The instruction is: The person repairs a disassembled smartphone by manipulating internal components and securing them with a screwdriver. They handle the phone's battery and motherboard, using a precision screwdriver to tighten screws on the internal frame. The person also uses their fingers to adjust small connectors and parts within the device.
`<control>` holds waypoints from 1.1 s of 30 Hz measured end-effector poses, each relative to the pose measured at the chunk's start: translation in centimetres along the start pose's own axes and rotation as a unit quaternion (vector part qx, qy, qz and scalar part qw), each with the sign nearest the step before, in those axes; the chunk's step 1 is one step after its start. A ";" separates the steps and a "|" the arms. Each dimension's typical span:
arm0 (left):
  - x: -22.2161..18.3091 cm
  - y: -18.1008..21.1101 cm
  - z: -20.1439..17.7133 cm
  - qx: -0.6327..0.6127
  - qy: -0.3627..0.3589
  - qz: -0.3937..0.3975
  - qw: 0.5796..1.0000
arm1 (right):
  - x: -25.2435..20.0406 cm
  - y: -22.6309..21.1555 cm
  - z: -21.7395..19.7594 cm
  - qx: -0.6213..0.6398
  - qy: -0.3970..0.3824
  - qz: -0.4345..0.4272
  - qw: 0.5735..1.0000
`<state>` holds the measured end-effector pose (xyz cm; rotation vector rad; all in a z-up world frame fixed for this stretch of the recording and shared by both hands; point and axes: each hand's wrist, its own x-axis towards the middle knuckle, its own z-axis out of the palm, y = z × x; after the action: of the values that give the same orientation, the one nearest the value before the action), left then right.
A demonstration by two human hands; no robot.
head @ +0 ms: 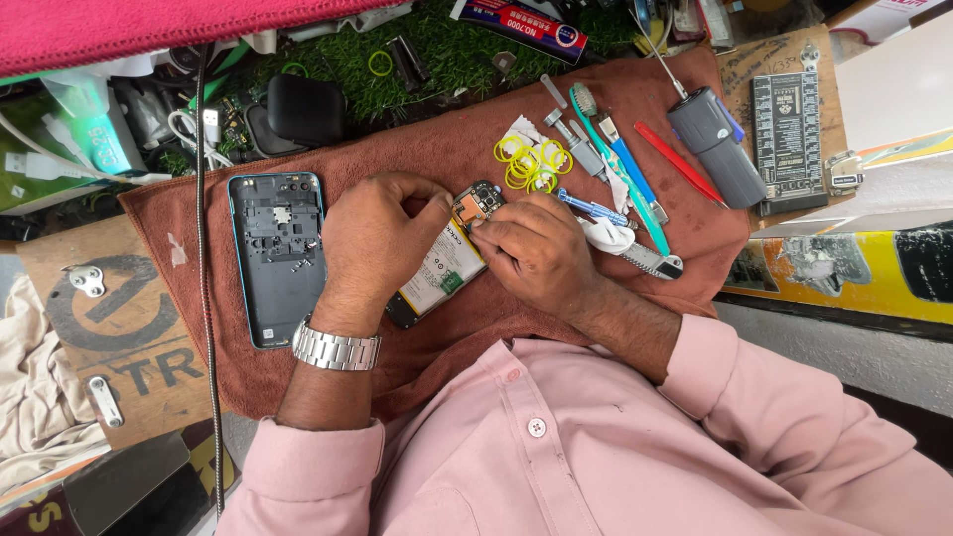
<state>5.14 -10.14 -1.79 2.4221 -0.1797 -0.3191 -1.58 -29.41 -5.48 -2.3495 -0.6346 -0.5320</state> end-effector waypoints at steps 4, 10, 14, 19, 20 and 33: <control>0.2 0.4 -0.1 -0.001 -0.018 -0.019 1.000 | -0.1 0.0 0.2 0.000 0.006 -0.001 1.000; 0.4 0.4 0.0 0.007 -0.018 -0.022 1.000 | -0.2 -0.1 0.1 0.002 0.002 0.004 1.000; 0.3 0.3 0.2 0.000 -0.012 -0.022 1.000 | -0.2 -0.1 0.1 0.007 0.000 0.009 1.000; 0.2 0.5 0.3 -0.001 -0.003 -0.018 1.000 | -0.1 0.0 0.1 0.010 -0.001 0.012 1.000; 0.2 0.6 0.3 -0.004 -0.002 -0.019 1.000 | -0.2 0.0 0.2 0.009 0.001 0.011 1.000; 0.1 0.6 0.6 -0.018 0.012 -0.010 1.000 | -0.3 0.1 0.2 0.013 0.002 0.008 1.000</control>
<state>5.04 -10.97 -1.87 2.3922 -0.1384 -0.3009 -1.77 -29.43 -5.81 -2.3271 -0.6174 -0.5174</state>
